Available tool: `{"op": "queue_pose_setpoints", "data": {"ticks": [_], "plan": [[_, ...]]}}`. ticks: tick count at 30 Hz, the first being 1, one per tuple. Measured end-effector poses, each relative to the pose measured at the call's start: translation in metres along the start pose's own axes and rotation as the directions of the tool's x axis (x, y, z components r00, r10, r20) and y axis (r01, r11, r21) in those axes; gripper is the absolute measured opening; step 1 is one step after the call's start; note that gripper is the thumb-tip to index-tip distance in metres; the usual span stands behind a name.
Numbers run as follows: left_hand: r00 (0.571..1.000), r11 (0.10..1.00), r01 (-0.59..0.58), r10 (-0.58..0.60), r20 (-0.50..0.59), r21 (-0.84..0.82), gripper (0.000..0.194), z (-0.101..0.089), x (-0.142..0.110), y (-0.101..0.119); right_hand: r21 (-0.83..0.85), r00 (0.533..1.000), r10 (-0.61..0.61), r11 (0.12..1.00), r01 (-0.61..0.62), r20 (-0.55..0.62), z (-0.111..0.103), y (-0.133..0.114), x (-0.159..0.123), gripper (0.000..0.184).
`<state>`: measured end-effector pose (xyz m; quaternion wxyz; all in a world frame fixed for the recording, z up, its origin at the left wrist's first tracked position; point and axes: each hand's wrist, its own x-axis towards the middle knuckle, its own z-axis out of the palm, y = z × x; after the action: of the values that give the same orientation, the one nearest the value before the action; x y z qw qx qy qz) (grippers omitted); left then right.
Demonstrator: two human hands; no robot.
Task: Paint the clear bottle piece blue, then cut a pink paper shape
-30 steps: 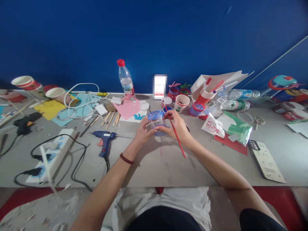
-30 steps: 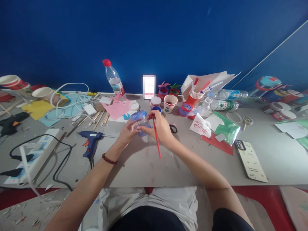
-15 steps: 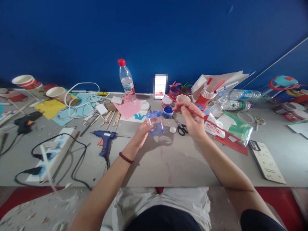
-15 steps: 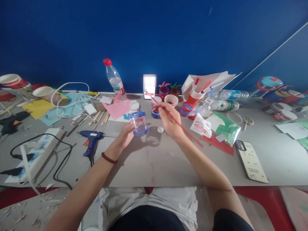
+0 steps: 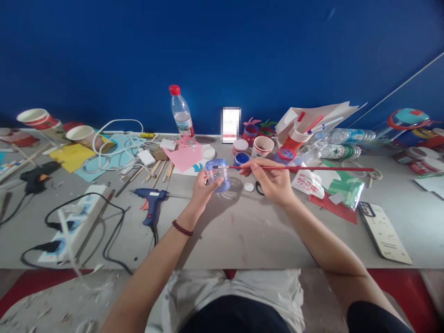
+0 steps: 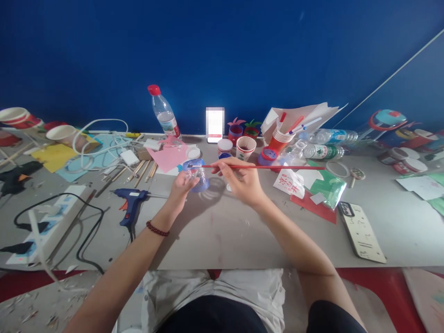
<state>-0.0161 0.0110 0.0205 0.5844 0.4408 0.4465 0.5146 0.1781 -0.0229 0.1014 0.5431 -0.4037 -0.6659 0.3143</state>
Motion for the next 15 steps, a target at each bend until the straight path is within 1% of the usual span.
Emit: {"op": "queue_pose_setpoints", "data": {"ticks": [3, 6, 9, 11, 15], "plan": [[1.0, 1.0, 0.012, -0.012, -0.018, 0.025, 0.048, 0.0004, -0.0009, 0.0003, -0.066, 0.998, -0.045, 0.997, 0.048, 0.045, 0.0035, -0.0007, -0.0025, 0.028], [0.998, 0.997, 0.036, -0.033, -0.048, 0.073, 0.049, 0.0004, -0.0011, 0.0, -0.124, 0.995, -0.086, 0.988, 0.093, 0.057, 0.0057, -0.0004, -0.0035, 0.026], [0.999, 0.996, 0.03, -0.026, -0.047, 0.087, 0.051, 0.0003, -0.0006, -0.001, -0.167, 0.991, -0.116, 0.978, 0.126, 0.066, 0.0064, -0.0002, -0.0034, 0.024], [0.999, 0.996, 0.023, -0.02, -0.045, 0.082, 0.052, 0.0001, 0.0001, -0.0024, -0.186, 0.991, -0.119, 0.974, 0.128, 0.063, 0.006, -0.0005, -0.003, 0.023], [0.996, 0.997, 0.046, -0.041, -0.077, 0.067, 0.051, -0.0017, 0.0025, -0.0062, -0.189, 0.996, -0.077, 0.978, 0.084, 0.043, 0.0036, -0.0016, -0.002, 0.026]]}}
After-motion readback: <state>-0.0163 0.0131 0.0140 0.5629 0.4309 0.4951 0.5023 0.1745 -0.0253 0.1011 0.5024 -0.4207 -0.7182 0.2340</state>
